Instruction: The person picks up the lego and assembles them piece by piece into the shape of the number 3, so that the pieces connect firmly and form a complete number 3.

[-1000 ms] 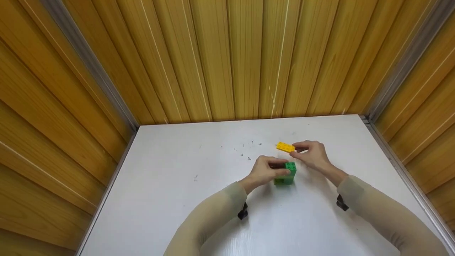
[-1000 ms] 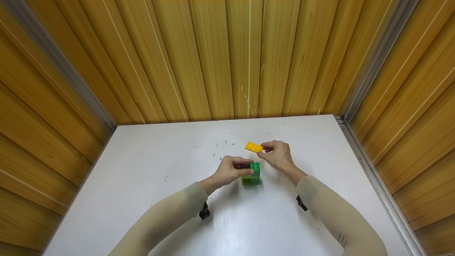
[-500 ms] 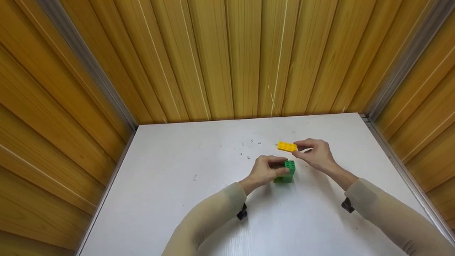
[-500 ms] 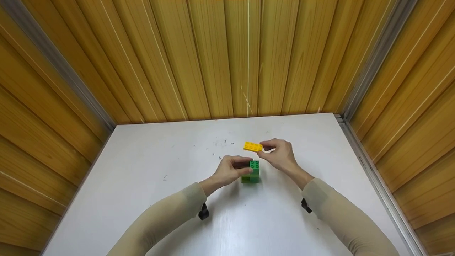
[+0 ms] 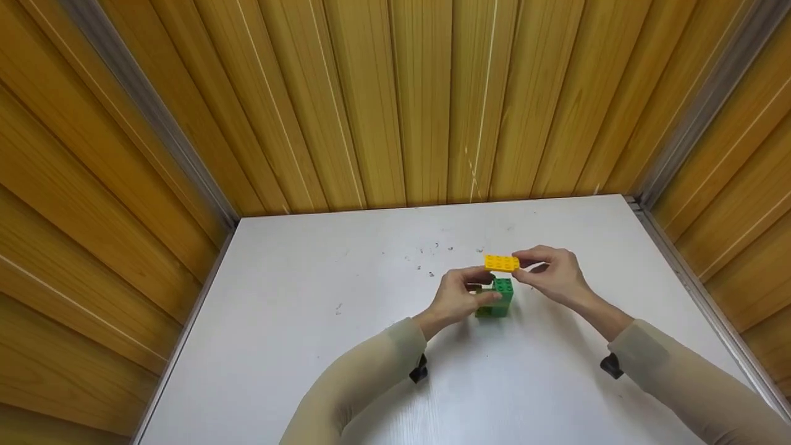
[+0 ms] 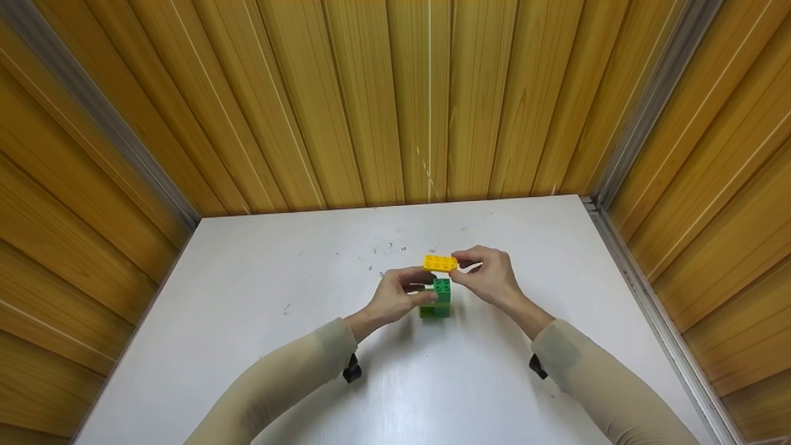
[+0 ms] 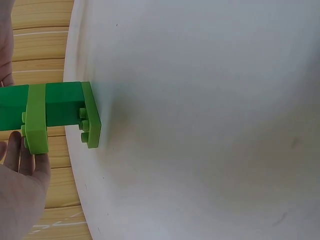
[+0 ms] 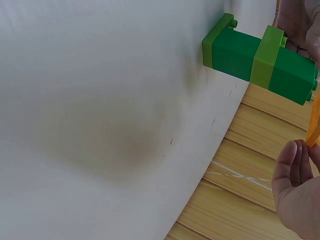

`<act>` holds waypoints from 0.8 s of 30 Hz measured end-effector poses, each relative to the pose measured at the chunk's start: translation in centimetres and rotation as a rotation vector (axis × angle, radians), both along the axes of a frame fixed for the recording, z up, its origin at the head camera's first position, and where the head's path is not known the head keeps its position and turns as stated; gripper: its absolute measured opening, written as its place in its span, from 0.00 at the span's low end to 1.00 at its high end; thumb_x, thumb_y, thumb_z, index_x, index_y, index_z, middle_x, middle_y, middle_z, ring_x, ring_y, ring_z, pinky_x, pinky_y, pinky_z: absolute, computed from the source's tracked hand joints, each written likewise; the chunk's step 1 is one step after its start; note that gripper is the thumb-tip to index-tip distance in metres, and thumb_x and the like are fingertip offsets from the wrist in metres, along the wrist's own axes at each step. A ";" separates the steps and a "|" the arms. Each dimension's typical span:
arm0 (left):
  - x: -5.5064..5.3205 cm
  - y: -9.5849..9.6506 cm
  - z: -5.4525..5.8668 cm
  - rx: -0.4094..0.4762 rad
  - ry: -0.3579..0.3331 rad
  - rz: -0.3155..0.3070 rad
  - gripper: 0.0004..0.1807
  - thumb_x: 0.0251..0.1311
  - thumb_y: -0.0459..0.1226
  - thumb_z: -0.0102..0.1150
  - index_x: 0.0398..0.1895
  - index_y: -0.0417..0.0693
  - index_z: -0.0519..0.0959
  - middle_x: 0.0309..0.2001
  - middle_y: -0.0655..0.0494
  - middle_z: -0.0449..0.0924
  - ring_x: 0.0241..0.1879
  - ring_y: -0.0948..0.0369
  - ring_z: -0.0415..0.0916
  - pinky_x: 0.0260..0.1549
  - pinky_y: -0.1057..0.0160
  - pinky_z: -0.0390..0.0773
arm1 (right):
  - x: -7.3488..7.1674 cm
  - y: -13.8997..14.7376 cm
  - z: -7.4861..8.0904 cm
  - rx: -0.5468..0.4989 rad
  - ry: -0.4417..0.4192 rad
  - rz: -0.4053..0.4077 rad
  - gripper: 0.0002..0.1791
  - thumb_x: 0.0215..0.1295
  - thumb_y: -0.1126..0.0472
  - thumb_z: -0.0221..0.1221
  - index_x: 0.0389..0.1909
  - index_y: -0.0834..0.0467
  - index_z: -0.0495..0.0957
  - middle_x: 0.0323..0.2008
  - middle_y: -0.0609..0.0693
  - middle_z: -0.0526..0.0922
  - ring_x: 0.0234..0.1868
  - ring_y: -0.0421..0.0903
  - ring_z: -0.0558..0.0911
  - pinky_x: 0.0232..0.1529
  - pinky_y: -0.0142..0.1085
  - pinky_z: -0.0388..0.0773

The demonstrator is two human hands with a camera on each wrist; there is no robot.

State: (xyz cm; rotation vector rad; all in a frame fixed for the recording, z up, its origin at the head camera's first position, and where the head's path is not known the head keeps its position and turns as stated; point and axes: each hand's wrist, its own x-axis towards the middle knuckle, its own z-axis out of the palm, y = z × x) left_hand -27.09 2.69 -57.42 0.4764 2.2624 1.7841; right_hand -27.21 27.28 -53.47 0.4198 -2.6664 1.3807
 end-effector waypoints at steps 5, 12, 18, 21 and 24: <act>0.1 -0.3 0.6 -0.001 0.010 0.047 0.36 0.68 0.41 0.81 0.78 0.57 0.80 0.64 0.58 0.91 0.64 0.57 0.87 0.71 0.58 0.85 | 0.5 -0.1 -0.2 0.014 -0.004 0.016 0.21 0.70 0.66 0.74 0.62 0.64 0.89 0.53 0.60 0.94 0.50 0.46 0.90 0.48 0.20 0.84; 0.3 -0.6 1.0 0.011 0.010 0.090 0.34 0.69 0.41 0.80 0.78 0.58 0.81 0.65 0.61 0.90 0.59 0.66 0.85 0.69 0.60 0.85 | 1.0 -0.5 -0.4 0.020 -0.013 0.050 0.19 0.69 0.65 0.76 0.60 0.62 0.91 0.52 0.58 0.94 0.49 0.43 0.90 0.48 0.23 0.86; 0.3 -0.9 0.8 0.016 0.042 0.093 0.30 0.70 0.40 0.79 0.74 0.56 0.84 0.65 0.59 0.89 0.59 0.65 0.85 0.69 0.56 0.86 | 1.3 -0.9 -0.6 0.029 -0.001 0.085 0.20 0.67 0.64 0.78 0.59 0.62 0.92 0.50 0.56 0.95 0.50 0.58 0.90 0.46 0.25 0.86; 0.4 -1.0 0.6 0.018 0.068 0.084 0.28 0.70 0.39 0.79 0.72 0.53 0.86 0.65 0.54 0.90 0.58 0.64 0.85 0.69 0.53 0.87 | 1.3 -0.9 -0.6 0.032 0.010 0.093 0.18 0.67 0.64 0.78 0.57 0.60 0.93 0.50 0.56 0.95 0.49 0.58 0.89 0.45 0.25 0.86; 0.4 -1.0 0.5 0.026 0.104 0.067 0.26 0.69 0.39 0.79 0.69 0.50 0.87 0.66 0.49 0.90 0.57 0.64 0.86 0.67 0.54 0.88 | 1.4 -0.8 -0.7 0.027 0.026 0.098 0.16 0.66 0.64 0.78 0.55 0.58 0.94 0.50 0.56 0.95 0.48 0.55 0.89 0.45 0.27 0.85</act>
